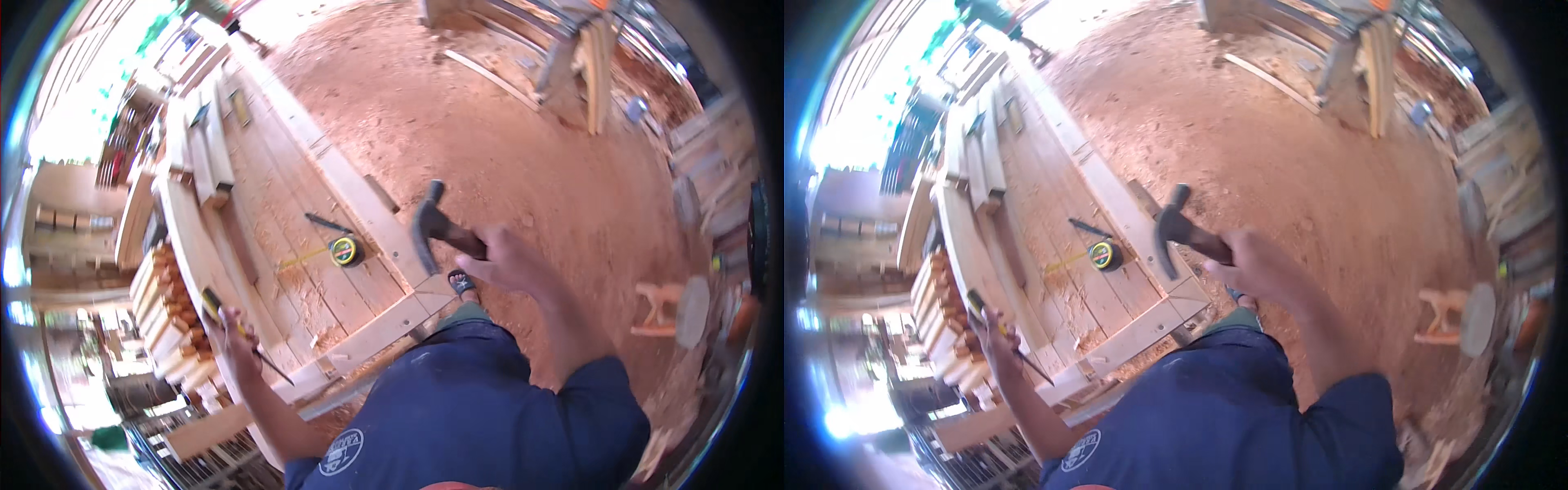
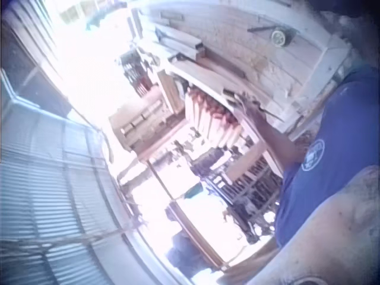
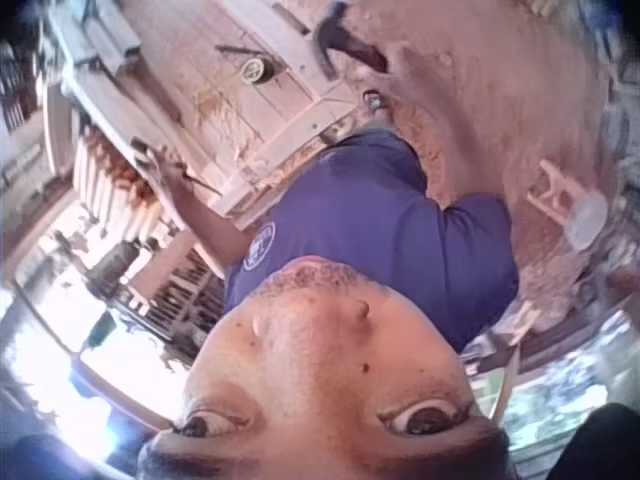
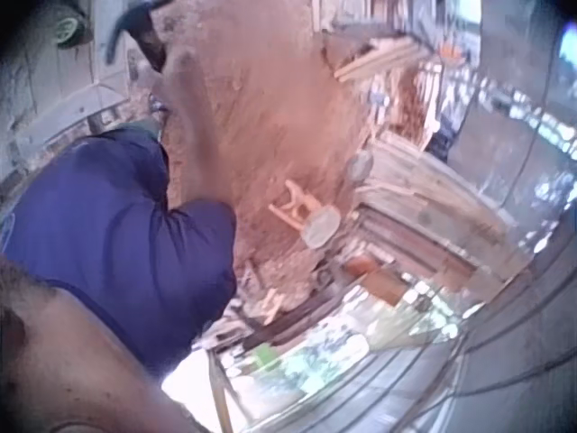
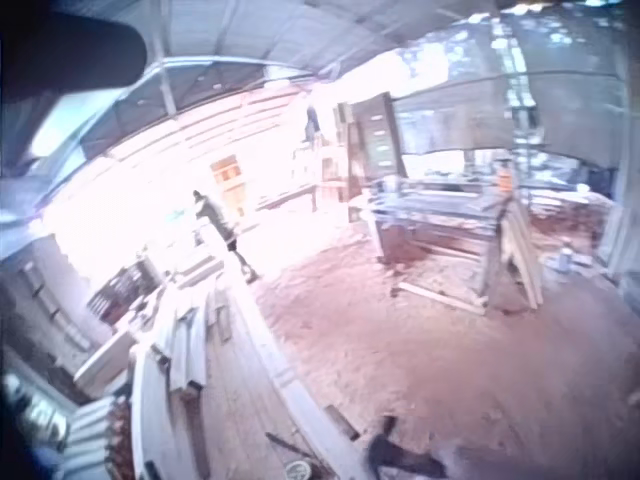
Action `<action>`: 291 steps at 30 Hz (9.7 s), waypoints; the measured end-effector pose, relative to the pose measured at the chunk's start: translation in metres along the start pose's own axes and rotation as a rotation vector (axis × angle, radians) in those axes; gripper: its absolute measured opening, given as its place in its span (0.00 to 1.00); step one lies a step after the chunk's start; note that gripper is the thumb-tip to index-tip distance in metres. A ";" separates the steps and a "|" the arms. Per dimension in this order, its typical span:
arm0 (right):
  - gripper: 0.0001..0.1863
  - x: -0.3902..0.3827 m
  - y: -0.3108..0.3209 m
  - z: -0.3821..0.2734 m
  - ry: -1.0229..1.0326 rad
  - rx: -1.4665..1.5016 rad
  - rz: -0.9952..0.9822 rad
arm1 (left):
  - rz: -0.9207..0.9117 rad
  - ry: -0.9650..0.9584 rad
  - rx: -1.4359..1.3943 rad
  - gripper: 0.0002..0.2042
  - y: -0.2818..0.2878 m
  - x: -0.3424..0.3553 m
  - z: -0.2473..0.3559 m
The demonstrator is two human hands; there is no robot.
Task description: The person chisels a notch into a wooden beam by striking a chisel with a hammer, uses a tape measure to check dimensions, and prys at the wood with a wrench.
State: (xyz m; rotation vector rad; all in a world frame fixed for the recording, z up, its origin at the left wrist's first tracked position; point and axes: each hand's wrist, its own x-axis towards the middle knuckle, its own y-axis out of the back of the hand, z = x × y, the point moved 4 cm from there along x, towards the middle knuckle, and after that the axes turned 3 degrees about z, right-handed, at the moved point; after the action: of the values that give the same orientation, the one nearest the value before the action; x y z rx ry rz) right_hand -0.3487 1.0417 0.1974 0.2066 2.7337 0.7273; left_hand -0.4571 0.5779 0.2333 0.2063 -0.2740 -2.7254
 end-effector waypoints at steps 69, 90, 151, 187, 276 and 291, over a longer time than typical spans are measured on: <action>0.25 0.144 -0.193 -0.168 0.345 0.195 -0.480 | -0.718 0.627 -1.111 0.16 -0.038 0.038 -0.145; 0.20 0.224 -0.279 -0.172 0.535 -0.205 -0.560 | -0.715 0.722 -0.836 0.08 -0.049 0.035 -0.149; 0.20 0.232 -0.228 -0.188 0.312 0.025 -0.233 | -1.050 0.800 -1.047 0.11 -0.070 0.039 -0.143; 0.20 0.089 -0.189 -0.151 0.256 -0.068 -0.540 | -0.400 0.177 0.921 0.29 0.045 -0.167 -0.123; 0.27 0.183 -0.261 -0.180 0.411 -0.555 -0.694 | -0.514 0.336 -0.164 0.30 -0.051 0.025 -0.125; 0.28 0.128 -0.185 -0.181 0.412 -0.179 -0.525 | -0.596 -0.140 0.491 0.31 0.043 -0.111 -0.080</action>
State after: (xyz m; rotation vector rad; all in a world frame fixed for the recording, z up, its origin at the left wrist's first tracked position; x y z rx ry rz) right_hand -0.5392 0.8259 0.2208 -0.7490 2.8607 0.9213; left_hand -0.3250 0.5700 0.1766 0.2632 -1.0775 -3.2067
